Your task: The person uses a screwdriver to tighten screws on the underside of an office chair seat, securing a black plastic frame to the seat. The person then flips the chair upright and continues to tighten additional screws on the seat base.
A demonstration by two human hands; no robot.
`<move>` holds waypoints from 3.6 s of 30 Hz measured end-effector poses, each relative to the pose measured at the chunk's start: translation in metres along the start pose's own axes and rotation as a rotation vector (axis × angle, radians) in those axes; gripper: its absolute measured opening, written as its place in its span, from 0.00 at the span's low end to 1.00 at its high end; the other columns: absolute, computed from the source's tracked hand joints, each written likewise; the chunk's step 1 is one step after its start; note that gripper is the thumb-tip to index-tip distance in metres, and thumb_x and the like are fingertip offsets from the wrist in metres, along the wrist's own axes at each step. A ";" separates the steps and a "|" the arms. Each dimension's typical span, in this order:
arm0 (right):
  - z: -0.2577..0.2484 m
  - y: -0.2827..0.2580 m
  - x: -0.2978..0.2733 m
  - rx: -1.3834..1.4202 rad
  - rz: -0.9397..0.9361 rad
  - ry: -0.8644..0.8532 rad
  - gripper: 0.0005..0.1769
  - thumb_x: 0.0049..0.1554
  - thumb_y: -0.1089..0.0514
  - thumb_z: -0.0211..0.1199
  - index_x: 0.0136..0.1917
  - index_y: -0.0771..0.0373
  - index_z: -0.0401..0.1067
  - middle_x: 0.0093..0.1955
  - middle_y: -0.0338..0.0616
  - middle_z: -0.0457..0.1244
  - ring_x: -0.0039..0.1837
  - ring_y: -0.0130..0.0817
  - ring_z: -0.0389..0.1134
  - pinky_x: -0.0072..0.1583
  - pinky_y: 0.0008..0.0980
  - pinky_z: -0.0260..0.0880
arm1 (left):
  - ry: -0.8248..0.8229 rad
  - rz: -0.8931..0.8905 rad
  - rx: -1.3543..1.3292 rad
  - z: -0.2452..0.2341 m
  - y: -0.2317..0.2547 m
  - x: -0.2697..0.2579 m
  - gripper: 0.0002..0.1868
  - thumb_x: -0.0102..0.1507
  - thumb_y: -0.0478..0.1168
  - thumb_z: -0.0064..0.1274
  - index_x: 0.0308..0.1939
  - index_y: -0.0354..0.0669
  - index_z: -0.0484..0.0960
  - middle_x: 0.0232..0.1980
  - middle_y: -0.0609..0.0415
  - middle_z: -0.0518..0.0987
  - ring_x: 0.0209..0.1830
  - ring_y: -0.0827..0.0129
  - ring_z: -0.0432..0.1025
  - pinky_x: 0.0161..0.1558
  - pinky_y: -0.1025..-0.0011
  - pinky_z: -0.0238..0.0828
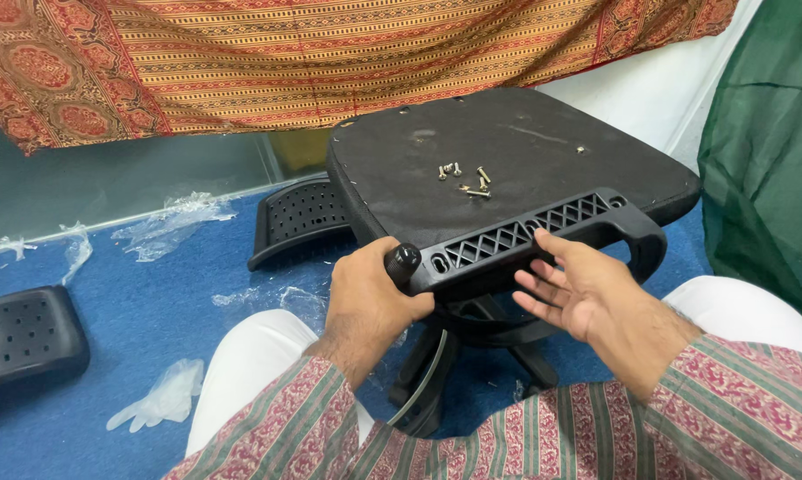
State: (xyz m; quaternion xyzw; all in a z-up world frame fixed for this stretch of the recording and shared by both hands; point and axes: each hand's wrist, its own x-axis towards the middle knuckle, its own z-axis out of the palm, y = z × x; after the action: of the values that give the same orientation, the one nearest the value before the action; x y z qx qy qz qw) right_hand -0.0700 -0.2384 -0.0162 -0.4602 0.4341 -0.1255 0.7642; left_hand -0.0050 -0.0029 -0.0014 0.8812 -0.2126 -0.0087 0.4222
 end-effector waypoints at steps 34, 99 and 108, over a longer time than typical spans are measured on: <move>-0.014 0.104 0.076 -0.084 0.254 -0.118 0.11 0.58 0.53 0.67 0.51 0.60 0.71 0.48 0.40 0.65 0.51 0.32 0.65 0.47 0.29 0.68 | -0.453 -0.062 0.414 0.013 -0.009 -0.007 0.23 0.43 0.47 0.77 0.38 0.49 0.87 0.41 0.53 0.87 0.48 0.60 0.81 0.54 0.62 0.76; 0.004 0.207 0.219 -0.016 0.513 -0.286 0.19 0.65 0.55 0.52 0.63 0.71 0.65 0.61 0.62 0.61 0.58 0.48 0.65 0.58 0.45 0.73 | -0.709 0.077 0.436 0.128 -0.119 0.039 0.16 0.61 0.45 0.57 0.47 0.38 0.83 0.46 0.42 0.83 0.48 0.52 0.80 0.52 0.61 0.80; 0.011 0.186 0.200 0.090 0.487 -0.440 0.19 0.64 0.53 0.52 0.60 0.72 0.67 0.56 0.56 0.67 0.57 0.47 0.70 0.59 0.44 0.74 | -0.793 0.148 0.546 0.142 -0.119 0.045 0.16 0.63 0.47 0.58 0.46 0.40 0.83 0.48 0.45 0.84 0.50 0.56 0.81 0.54 0.61 0.79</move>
State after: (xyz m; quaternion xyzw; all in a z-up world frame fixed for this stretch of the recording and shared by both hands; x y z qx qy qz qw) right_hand 0.0178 -0.2489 -0.2749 -0.3249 0.3500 0.1444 0.8666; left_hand 0.0521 -0.0600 -0.1742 0.8710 -0.4137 -0.2579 0.0614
